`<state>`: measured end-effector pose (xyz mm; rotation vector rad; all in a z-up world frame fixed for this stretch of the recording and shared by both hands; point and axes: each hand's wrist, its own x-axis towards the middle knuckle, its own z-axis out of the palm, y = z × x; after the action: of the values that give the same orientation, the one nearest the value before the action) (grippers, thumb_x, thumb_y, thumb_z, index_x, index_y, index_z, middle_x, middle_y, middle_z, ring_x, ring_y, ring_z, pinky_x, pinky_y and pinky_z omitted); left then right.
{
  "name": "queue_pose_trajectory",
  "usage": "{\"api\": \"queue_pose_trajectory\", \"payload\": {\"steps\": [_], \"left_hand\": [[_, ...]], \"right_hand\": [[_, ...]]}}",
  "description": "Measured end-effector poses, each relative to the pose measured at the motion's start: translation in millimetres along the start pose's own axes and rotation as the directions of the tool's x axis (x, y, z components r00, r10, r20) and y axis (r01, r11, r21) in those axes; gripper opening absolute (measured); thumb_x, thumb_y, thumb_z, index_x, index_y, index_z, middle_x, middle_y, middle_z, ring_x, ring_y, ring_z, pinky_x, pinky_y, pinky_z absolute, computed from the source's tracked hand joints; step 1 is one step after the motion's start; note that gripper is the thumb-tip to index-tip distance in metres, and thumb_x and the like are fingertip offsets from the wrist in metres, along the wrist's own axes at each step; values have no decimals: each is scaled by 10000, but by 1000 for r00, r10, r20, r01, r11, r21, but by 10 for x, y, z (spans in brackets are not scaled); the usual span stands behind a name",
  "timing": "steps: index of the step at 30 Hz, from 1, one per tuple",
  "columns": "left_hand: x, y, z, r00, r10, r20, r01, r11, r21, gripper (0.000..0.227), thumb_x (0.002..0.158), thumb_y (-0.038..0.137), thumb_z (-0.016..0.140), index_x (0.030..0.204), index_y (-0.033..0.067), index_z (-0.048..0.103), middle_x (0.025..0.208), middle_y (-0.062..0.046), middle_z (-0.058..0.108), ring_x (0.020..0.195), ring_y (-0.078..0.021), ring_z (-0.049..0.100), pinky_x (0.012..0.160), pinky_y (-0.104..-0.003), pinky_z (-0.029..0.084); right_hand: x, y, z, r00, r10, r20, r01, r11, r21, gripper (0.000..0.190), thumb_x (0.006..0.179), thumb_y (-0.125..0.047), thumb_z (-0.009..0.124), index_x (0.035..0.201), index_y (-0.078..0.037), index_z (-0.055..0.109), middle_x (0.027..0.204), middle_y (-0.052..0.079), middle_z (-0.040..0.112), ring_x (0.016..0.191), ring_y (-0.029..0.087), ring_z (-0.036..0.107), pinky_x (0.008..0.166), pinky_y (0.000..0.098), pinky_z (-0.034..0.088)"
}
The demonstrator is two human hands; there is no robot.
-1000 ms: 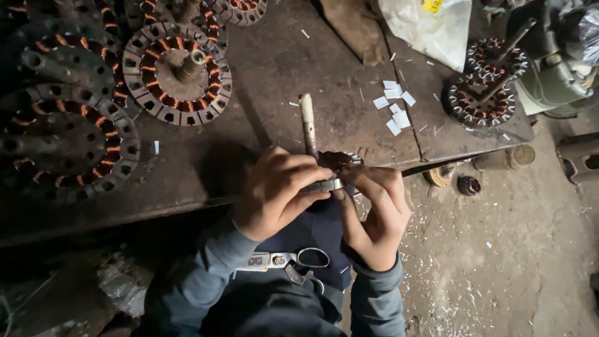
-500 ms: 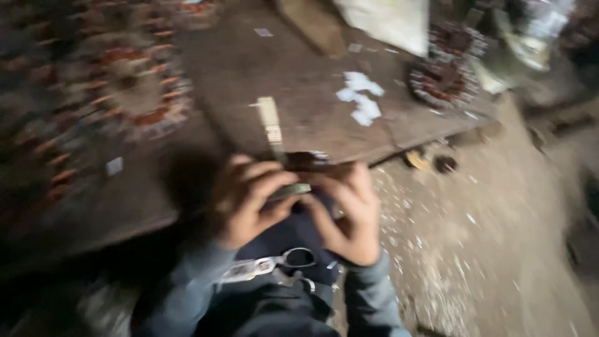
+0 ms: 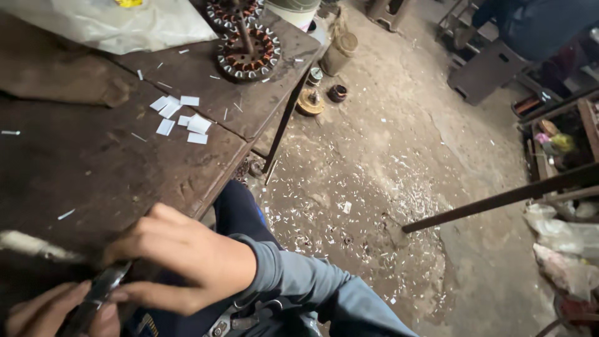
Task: The person cuts small white rectangular pieces with scissors and places them into slots on circular copper-wound stator components. The person repeatedly picks up pieces, cuts them, and inserts them into the stator slots on a cluttered workbench.
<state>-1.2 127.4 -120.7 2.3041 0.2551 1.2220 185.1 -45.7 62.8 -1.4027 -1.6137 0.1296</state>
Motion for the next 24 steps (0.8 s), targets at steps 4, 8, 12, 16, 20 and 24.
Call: {"api": "queue_pose_trajectory", "payload": {"steps": [4,8,12,16,20,24], "left_hand": [[150,146,-114,991,-89,96,82,994,73,333,939,220,759,1154,-8,646,1044,-165,626,932,-260,657,884,-381,546],[335,761,-3,987,-125,-102,113,987,-116,256,1051,176,740,1228,8,659,1159,-144,640,1021,-251,630,897,-339,516],[645,1120,17,976,-145,-162,114,976,-185,254,940,108,767,1171,30,695,1083,-118,654,970,-259,660,847,-356,527],[928,1194,-35,961,-178,-210,135,969,-205,265,916,90,796,1161,40,712,1036,-99,666,928,-238,675,839,-333,527],[939,1149,-61,955,-193,-226,128,953,-274,328,944,81,789,1243,23,667,1146,-113,696,1038,-244,704,909,-333,551],[930,1141,15,904,-283,-321,193,938,-287,401,889,122,820,1226,-7,643,1122,-137,686,1004,-248,702,883,-333,554]], "right_hand": [[20,36,-21,998,-45,38,47,998,-42,287,975,-118,742,1237,-51,648,1210,67,671,1099,220,629,960,315,440],[-27,70,-87,997,-60,47,63,996,-63,289,1000,-101,727,1271,-61,633,1232,61,654,1098,227,602,956,326,419],[-83,-31,34,998,-2,-58,-7,988,-154,303,915,-37,708,1206,-15,627,1234,119,639,1089,279,577,978,366,449],[3,-23,178,989,1,-147,-32,978,-205,295,908,17,697,1187,3,602,1191,127,642,1085,296,573,975,381,457],[116,70,171,994,-17,-110,-6,979,-205,320,907,7,733,1206,-17,620,1224,125,656,1114,302,597,990,378,467],[175,96,205,993,-46,-106,28,986,-166,427,900,10,714,1313,6,601,1376,172,629,1272,333,593,1093,399,452]]}}
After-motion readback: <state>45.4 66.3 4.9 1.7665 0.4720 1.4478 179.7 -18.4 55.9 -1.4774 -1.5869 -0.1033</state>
